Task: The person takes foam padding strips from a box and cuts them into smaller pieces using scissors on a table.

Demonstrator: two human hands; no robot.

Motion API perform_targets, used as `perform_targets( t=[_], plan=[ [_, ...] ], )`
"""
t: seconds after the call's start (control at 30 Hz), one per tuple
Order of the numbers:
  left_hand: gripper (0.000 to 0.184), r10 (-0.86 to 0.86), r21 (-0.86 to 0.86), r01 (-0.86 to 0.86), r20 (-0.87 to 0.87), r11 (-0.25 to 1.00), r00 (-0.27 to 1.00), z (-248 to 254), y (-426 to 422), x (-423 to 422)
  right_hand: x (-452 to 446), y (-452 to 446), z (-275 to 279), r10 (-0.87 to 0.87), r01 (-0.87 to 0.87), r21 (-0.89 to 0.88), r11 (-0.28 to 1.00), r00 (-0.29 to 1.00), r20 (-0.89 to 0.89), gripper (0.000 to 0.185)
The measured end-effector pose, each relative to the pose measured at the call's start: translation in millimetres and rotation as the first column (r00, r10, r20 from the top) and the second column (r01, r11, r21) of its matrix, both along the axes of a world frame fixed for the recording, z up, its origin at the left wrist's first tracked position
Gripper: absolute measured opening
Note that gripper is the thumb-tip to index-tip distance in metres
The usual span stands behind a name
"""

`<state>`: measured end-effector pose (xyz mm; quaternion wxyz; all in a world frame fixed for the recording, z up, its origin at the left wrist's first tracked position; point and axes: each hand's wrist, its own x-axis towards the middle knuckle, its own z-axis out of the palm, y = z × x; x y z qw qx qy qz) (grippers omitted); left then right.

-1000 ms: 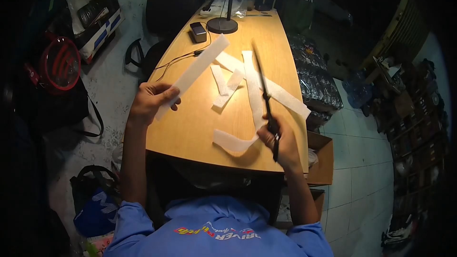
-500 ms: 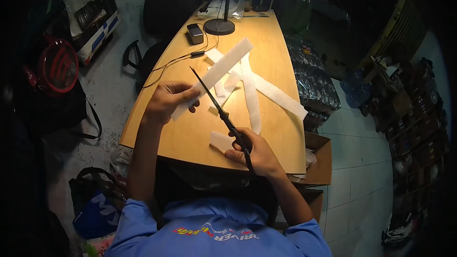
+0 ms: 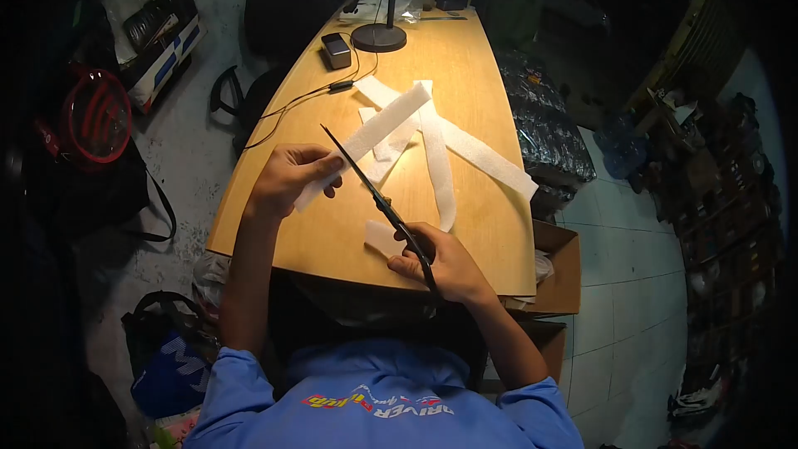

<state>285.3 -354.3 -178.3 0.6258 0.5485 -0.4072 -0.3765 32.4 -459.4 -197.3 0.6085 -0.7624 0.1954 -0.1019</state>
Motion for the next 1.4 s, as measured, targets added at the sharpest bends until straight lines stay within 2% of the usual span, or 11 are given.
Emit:
perform_targets(
  t=[0.33, 0.43, 0.53, 0.6, 0.67, 0.7, 0.83, 0.97, 1.2, 1.33, 1.4],
  plan=[
    [0.024, 0.024, 0.060, -0.020, -0.075, 0.998, 0.997, -12, 7, 5, 5, 5, 2, -0.010, 0.013, 0.027, 1.000, 0.996, -0.088, 0.045],
    [0.026, 0.107, 0.013, -0.107, -0.134, 0.994, 0.985, -27, 21, 14, 8, 2, 3, -0.056, 0.056, 0.088, 0.994, 0.998, -0.011, 0.043],
    [0.029, 0.286, 0.115, -0.269, -0.177, 0.956, 0.942, -34, 39, 15, 5, -17, 11, -0.113, 0.104, 0.124, 0.987, 0.991, 0.068, 0.044],
    [0.032, 0.295, 0.153, -0.269, -0.179, 0.951, 0.939, -52, 46, 22, 10, -32, 17, -0.194, 0.209, -0.169, 0.963, 0.976, 0.100, 0.044],
    [0.032, 0.313, 0.201, -0.276, -0.187, 0.940, 0.931, -61, 50, 23, 15, -35, 44, -0.274, 0.238, -0.421, 0.875, 0.961, -0.027, 0.048],
    [0.032, 0.281, 0.186, -0.248, -0.182, 0.951, 0.942, -62, 50, 22, 17, -42, 38, -0.298, 0.280, -0.258, 0.925, 0.954, -0.034, 0.046],
    [0.032, 0.204, 0.072, -0.192, -0.261, 0.979, 0.944, -65, 44, 15, 29, -58, 16, -0.277, 0.288, -0.368, 0.884, 0.957, 0.083, 0.038],
    [0.030, 0.245, 0.052, -0.242, -0.337, 0.969, 0.909, -70, 35, 15, 42, -53, 6, -0.231, 0.228, -0.522, 0.822, 0.971, 0.060, 0.039],
    [0.023, 0.395, 0.005, -0.428, -0.398, 0.904, 0.828, -82, 34, 19, 80, -60, -11, 0.089, -0.046, -0.682, 0.730, 0.996, 0.028, 0.036],
    [0.022, 0.465, -0.093, -0.546, -0.419, 0.833, 0.780, -78, 40, 20, 102, -62, -27, 0.203, -0.214, -0.738, 0.640, 0.973, -0.107, 0.051],
    [0.023, 0.479, -0.124, -0.576, -0.429, 0.808, 0.766, -77, 43, 22, 110, -51, -25, 0.197, -0.247, -0.710, 0.659, 0.968, -0.155, 0.039]
  ],
)
